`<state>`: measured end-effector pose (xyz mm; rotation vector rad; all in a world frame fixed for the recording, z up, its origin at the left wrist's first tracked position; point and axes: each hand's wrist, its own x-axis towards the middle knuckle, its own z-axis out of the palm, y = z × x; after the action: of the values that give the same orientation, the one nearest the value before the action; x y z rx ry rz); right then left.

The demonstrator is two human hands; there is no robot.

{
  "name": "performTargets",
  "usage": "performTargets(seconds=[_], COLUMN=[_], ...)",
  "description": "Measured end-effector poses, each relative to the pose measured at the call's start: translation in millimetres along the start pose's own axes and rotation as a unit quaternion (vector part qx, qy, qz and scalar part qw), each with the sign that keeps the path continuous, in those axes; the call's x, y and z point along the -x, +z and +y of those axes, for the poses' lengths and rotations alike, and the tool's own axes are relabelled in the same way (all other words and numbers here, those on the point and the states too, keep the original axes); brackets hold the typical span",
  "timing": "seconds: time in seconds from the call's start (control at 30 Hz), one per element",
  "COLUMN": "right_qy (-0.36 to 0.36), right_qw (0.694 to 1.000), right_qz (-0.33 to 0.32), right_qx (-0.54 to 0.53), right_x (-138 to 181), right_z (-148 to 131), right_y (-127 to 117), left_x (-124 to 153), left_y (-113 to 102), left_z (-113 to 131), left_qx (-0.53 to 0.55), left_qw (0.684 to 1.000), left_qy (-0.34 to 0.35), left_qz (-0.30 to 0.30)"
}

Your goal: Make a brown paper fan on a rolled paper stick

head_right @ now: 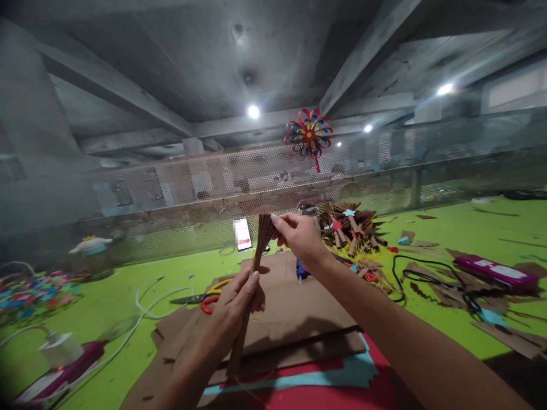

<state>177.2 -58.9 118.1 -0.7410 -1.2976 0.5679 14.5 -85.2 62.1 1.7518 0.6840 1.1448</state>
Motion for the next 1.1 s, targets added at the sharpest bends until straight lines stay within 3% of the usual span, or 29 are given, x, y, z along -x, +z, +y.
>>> performTargets(seconds=[0.17,0.4,0.7,0.83,0.97,1.1], right_qy=[-0.032,0.043,0.162,0.179,0.149,0.141], right_qw=[0.999,0.998,0.981,0.979,0.988,0.989], right_qz=[-0.001,-0.033,-0.034,-0.023,-0.024,-0.037], right_qx=[0.035,0.010,-0.100,-0.097,-0.037,-0.014], right_x=[9,46,100,104,100,102], right_z=[13,28,45,49,49,52], right_y=[-2,7,42,46,42,45], left_x=[1,-2,-1,-2,-2,-1], left_y=[2,2,-1,-8,-10,-8], left_z=[-10,-15,-19,-19,-21,-22], left_qx=[0.085,0.127,0.151,0.143,0.130,0.084], left_qw=[0.995,0.984,0.974,0.976,0.979,0.980], left_qy=[-0.025,-0.003,0.026,0.023,0.024,0.015], left_qz=[0.044,0.122,0.170,0.163,0.152,0.182])
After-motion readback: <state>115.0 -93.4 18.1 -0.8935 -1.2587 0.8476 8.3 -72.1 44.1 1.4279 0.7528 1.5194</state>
